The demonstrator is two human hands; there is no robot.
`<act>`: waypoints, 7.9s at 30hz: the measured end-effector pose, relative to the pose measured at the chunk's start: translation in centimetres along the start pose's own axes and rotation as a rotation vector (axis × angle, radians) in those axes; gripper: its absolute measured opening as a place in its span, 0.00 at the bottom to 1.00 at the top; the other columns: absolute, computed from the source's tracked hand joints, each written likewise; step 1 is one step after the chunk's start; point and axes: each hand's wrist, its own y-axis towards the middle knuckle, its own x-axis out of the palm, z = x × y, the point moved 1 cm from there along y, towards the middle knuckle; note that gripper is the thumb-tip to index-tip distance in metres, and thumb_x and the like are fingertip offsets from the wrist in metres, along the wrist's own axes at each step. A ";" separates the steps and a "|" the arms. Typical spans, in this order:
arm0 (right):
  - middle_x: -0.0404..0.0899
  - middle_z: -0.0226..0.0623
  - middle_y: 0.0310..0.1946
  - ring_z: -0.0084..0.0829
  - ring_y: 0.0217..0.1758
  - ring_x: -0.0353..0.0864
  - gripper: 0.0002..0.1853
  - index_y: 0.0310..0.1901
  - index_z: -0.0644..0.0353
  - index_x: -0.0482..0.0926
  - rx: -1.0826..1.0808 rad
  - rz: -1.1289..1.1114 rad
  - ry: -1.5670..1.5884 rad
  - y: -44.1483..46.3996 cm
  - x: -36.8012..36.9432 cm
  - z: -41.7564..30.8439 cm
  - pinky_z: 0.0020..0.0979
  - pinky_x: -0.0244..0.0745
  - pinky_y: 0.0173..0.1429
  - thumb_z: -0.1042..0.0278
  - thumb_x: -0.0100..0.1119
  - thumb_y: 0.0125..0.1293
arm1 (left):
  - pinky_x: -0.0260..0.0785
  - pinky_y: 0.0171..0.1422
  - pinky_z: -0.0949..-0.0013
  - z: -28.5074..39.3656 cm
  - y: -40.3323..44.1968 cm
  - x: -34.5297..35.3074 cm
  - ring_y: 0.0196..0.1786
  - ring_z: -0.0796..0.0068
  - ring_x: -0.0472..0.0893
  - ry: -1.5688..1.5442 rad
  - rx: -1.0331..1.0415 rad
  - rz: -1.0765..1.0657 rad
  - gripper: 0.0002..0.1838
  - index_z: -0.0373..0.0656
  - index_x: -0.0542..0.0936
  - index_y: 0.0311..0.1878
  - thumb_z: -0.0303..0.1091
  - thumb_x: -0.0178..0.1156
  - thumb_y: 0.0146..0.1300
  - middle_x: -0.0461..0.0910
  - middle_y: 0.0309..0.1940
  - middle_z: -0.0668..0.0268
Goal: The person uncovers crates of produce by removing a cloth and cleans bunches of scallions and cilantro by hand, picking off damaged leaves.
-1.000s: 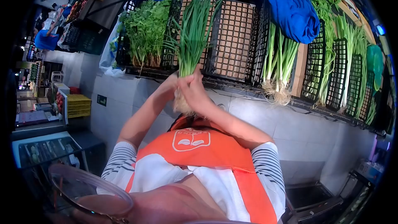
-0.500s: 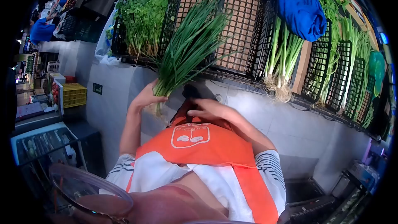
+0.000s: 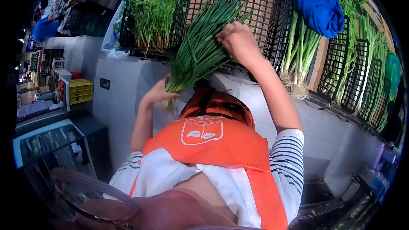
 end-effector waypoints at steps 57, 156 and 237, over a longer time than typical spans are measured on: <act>0.68 0.35 0.27 0.38 0.31 0.70 0.12 0.30 0.57 0.77 0.004 -0.101 -0.093 -3.1 -2.6 2.3 0.36 0.64 0.39 0.57 0.57 0.57 | 0.66 0.52 0.73 -0.4 0.5 0.0 0.45 0.74 0.75 0.040 0.023 0.036 0.42 0.33 0.61 0.59 0.31 0.70 0.40 0.75 0.44 0.60; 0.73 0.47 0.31 0.47 0.38 0.74 0.11 0.30 0.65 0.71 0.279 -0.130 -0.075 -4.8 0.2 3.3 0.43 0.68 0.44 0.65 0.52 0.51 | 0.69 0.47 0.73 -1.3 1.4 0.6 0.40 0.78 0.75 -0.155 -0.012 -0.057 0.39 0.35 0.60 0.60 0.25 0.69 0.43 0.75 0.41 0.65; 0.79 0.43 0.31 0.45 0.37 0.77 0.11 0.40 0.50 0.79 0.056 -0.300 0.031 2.7 -0.4 13.5 0.39 0.69 0.42 0.62 0.58 0.54 | 0.69 0.46 0.74 -2.1 2.2 0.3 0.41 0.79 0.74 -0.292 -0.029 -0.159 0.34 0.38 0.65 0.57 0.21 0.67 0.42 0.75 0.41 0.68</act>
